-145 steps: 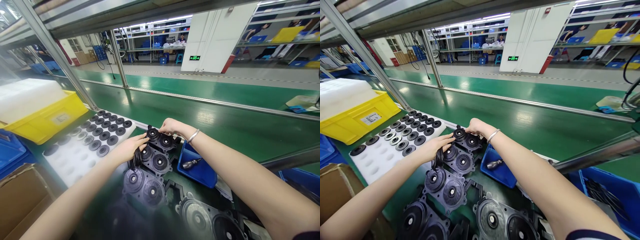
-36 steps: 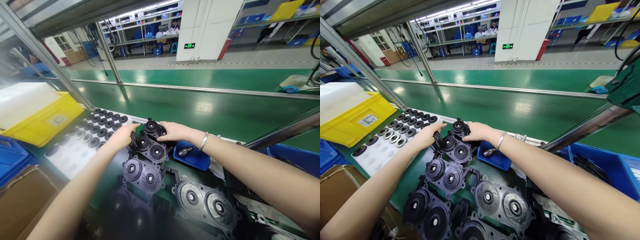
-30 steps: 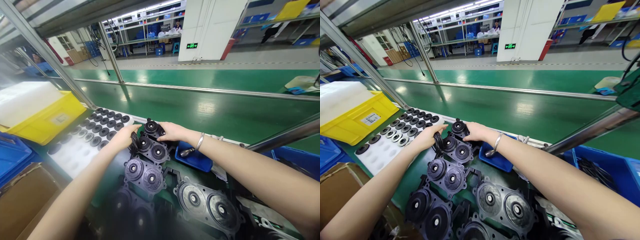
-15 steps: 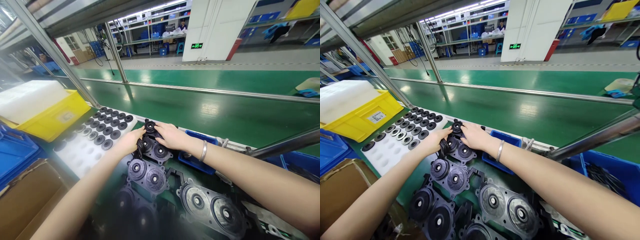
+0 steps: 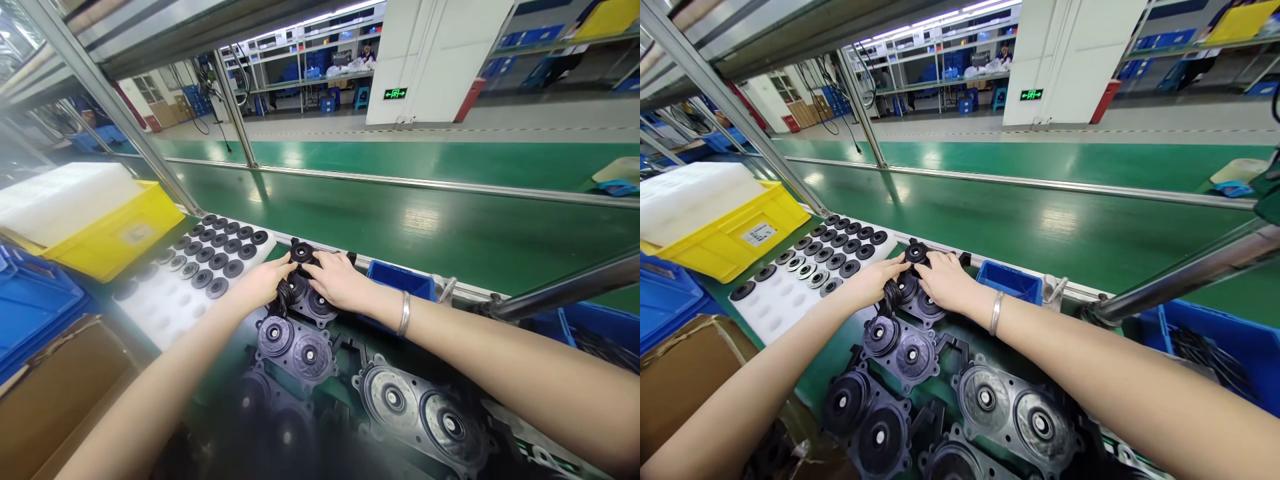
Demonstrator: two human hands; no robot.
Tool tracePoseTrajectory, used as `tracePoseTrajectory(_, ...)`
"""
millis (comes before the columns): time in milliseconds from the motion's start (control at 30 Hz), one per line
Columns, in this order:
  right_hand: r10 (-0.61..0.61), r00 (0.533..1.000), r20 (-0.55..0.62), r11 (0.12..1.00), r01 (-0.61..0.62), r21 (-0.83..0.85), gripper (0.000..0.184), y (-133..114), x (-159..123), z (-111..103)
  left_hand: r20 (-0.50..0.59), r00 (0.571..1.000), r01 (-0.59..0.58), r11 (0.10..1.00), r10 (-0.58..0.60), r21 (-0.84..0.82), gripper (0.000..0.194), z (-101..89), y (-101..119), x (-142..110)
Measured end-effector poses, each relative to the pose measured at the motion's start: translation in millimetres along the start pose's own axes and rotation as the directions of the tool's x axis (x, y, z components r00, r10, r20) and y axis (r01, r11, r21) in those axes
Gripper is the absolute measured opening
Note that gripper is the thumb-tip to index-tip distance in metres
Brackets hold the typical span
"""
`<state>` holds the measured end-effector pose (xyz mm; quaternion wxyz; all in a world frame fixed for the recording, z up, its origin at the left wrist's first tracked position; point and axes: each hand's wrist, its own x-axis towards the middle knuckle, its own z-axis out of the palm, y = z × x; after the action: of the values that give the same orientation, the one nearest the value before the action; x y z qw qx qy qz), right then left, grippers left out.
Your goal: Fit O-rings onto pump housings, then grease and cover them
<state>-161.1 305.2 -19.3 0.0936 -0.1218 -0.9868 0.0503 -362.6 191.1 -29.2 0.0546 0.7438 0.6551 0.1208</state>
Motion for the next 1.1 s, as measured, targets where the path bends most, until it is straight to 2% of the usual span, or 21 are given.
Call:
tracePoseTrajectory(133,0.018,1.0,-0.01,1.0,-0.018,0.013,0.043,-0.6,-0.4,4.4,-0.004,1.0,0.02,0.999,-0.02,-0.032,0.061,-2.1,2.0,1.0)
tracePoseTrajectory(233,0.017,1.0,-0.017,1.0,-0.017,0.024,0.041,1.3,0.4,0.4,-0.052,0.998,0.026,0.996,-0.03,-0.084,0.055,-8.8,4.1,-1.8)
tracePoseTrajectory(367,0.03,0.997,-0.068,0.998,-0.026,0.066,0.036,2.3,4.5,-27.8,-0.229,0.968,0.063,0.982,-0.103,-0.176,0.042,-27.0,14.1,-15.0)
tracePoseTrajectory(433,0.051,0.992,-0.112,0.974,-0.024,0.225,0.028,-2.6,5.0,-47.8,-0.316,0.937,0.08,0.972,-0.15,-0.222,0.04,-36.3,25.3,-23.2)
tracePoseTrajectory(467,0.051,0.993,-0.105,0.928,-0.008,0.372,0.025,-7.0,4.3,-56.8,-0.347,0.923,0.082,0.968,-0.164,-0.239,0.039,-40.2,32.4,-26.4)
tracePoseTrajectory(500,0.032,0.997,-0.072,0.843,0.012,0.537,0.024,-12.6,2.8,-64.2,-0.369,0.914,0.077,0.965,-0.168,-0.25,0.038,-43.3,40.0,-28.8)
tracePoseTrajectory(567,-0.053,0.998,0.033,0.6,0.005,0.8,0.028,-25.8,-1.7,-72.8,-0.397,0.907,0.039,0.966,-0.142,-0.256,0.036,-47.6,55.3,-31.0)
tracePoseTrajectory(633,-0.1,0.99,0.103,0.413,-0.053,0.909,0.034,-38.1,-6.9,-74.4,-0.428,0.9,-0.019,0.97,-0.088,-0.24,0.035,-49.8,67.4,-31.1)
tracePoseTrajectory(733,-0.027,0.99,0.141,0.269,-0.128,0.954,0.042,-47.4,-13.0,-73.0,-0.46,0.888,-0.077,0.981,-0.014,-0.177,0.037,-51.1,75.9,-32.0)
tracePoseTrajectory(1000,0.062,0.986,0.153,0.203,-0.162,0.966,0.045,-36.4,-24.7,-77.2,-0.433,0.895,-0.152,0.987,0.112,-0.058,0.044,-45.8,71.8,-44.6)
tracePoseTrajectory(1067,0.093,0.989,0.117,0.267,-0.138,0.954,0.041,-33.7,-27.6,-76.2,-0.479,0.872,-0.165,0.981,0.097,-0.102,0.044,-44.5,73.3,-47.4)
tracePoseTrajectory(1100,0.116,0.991,0.072,0.341,-0.107,0.934,0.038,-32.7,-29.2,-75.6,-0.535,0.844,-0.148,0.977,0.044,-0.153,0.042,-44.3,74.8,-48.6)
